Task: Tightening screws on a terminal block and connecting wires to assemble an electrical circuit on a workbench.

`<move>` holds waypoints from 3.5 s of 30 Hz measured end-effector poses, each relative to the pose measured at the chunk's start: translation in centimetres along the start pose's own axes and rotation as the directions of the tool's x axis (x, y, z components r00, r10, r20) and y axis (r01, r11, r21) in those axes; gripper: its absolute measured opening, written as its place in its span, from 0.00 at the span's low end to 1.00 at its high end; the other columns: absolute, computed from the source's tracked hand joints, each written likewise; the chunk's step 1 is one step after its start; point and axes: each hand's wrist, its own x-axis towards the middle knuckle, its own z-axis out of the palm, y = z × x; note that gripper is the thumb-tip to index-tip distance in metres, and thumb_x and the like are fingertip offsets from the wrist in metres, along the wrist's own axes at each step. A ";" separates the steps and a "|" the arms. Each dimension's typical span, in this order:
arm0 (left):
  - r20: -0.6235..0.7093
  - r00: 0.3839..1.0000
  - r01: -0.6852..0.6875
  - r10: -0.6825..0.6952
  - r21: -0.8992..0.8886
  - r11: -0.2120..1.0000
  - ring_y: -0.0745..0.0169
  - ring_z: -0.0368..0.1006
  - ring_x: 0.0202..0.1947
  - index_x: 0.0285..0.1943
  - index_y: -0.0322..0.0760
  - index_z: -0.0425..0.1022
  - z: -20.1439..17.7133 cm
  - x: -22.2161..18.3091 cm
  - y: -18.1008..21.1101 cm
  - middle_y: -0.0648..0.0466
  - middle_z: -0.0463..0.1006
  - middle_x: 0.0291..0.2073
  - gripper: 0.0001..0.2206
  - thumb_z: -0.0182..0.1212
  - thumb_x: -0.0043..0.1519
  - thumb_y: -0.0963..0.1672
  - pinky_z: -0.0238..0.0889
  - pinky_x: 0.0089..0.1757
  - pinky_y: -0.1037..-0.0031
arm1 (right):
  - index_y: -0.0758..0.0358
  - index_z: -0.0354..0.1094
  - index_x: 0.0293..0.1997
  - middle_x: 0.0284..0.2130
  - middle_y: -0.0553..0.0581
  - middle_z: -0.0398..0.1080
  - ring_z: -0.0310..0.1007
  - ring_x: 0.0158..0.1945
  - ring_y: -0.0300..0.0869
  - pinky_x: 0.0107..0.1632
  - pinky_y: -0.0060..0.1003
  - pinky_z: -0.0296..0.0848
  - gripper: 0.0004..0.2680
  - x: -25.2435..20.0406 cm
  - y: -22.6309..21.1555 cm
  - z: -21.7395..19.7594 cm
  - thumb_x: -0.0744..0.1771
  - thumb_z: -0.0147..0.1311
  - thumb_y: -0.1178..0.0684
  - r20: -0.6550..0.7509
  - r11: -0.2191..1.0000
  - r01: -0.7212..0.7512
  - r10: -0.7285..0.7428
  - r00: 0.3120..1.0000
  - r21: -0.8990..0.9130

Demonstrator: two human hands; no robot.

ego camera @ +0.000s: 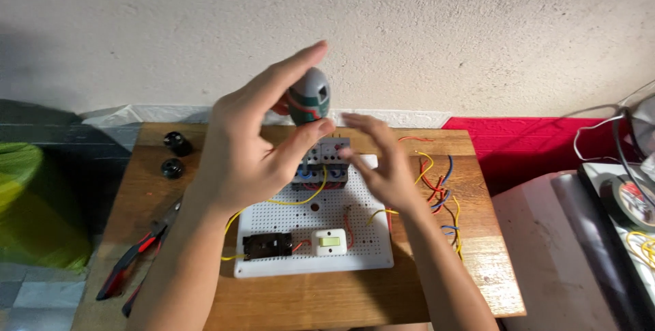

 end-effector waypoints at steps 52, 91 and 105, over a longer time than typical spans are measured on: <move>-0.276 0.795 0.336 -0.540 -0.540 0.771 0.59 0.83 0.52 0.85 0.42 0.32 -2.0 -0.3 6.5 0.41 0.78 0.54 0.49 0.64 0.57 0.48 0.89 0.39 0.77 | 0.62 0.62 0.49 0.25 0.56 0.72 0.57 0.23 0.39 0.25 0.35 0.53 0.15 -3.7 5.5 -12.0 0.60 0.59 0.64 -0.102 0.516 -0.819 0.828 0.552 -0.249; 0.576 0.779 0.353 -0.248 -0.076 0.932 0.56 0.72 0.38 0.40 0.37 0.72 2.5 -0.2 2.9 0.53 0.73 0.38 0.14 0.61 0.62 0.51 0.62 0.41 0.69 | 0.67 0.73 0.37 0.33 0.61 0.77 0.78 0.38 0.44 0.46 0.34 0.73 0.05 -1.6 -2.9 -3.6 0.64 0.63 0.69 -0.217 0.960 0.273 -0.280 0.935 -0.061; 0.598 0.730 0.357 -0.331 0.080 0.931 0.45 0.75 0.46 0.49 0.36 0.77 3.4 -0.7 2.5 0.49 0.72 0.53 0.15 0.64 0.60 0.49 0.63 0.45 0.60 | 0.66 0.74 0.38 0.36 0.60 0.77 0.73 0.38 0.45 0.45 0.37 0.68 0.02 -2.1 -3.3 -2.5 0.66 0.56 0.64 -0.127 0.954 0.276 -0.290 0.949 -0.118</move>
